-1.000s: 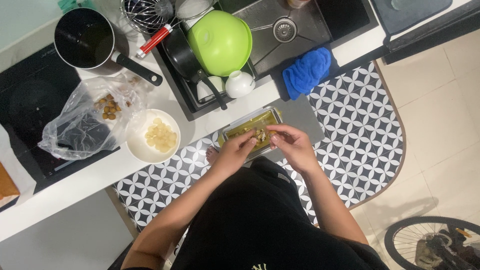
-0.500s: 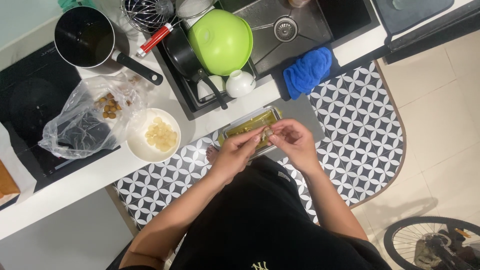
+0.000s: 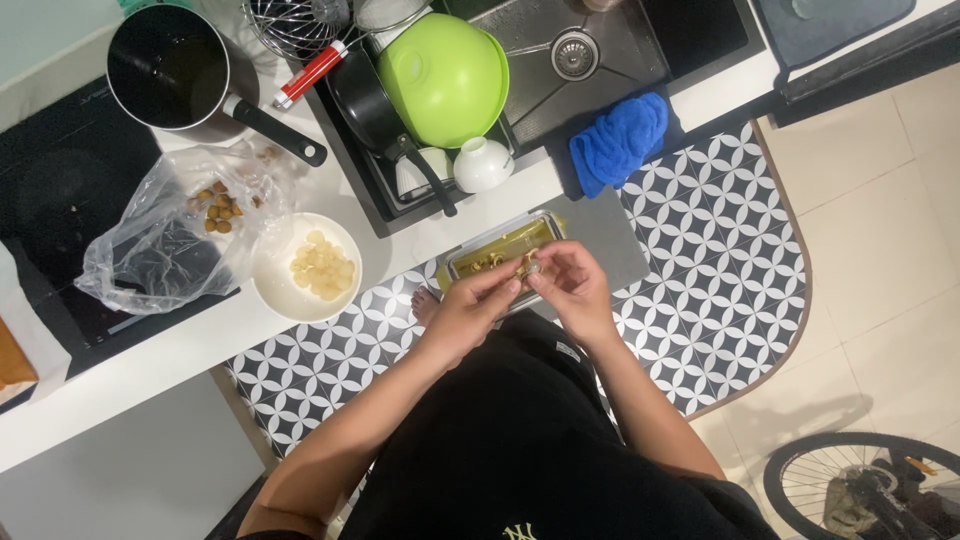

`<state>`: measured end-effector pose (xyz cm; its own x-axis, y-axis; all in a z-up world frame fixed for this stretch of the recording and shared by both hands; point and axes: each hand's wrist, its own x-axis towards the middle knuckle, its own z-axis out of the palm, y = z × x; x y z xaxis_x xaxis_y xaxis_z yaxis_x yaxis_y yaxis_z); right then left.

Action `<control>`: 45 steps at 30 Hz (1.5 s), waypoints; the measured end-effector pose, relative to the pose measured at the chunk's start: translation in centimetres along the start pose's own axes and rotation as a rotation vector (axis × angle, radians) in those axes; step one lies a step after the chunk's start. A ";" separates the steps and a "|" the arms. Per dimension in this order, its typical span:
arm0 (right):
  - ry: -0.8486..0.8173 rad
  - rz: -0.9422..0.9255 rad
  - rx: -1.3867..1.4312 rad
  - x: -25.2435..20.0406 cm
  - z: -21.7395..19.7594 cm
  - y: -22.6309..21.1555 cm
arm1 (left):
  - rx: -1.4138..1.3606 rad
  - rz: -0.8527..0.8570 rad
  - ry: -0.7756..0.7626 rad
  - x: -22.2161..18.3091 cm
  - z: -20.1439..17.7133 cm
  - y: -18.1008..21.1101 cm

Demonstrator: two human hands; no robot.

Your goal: Peeling and removing seeds from fruit at a kitchen counter.

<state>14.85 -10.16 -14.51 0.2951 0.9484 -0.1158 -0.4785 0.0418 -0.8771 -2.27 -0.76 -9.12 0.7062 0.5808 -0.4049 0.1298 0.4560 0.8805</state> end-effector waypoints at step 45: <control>0.038 0.150 0.221 0.6 -1.2 -4.6 | 0.353 0.054 0.093 -1.0 1.6 5.8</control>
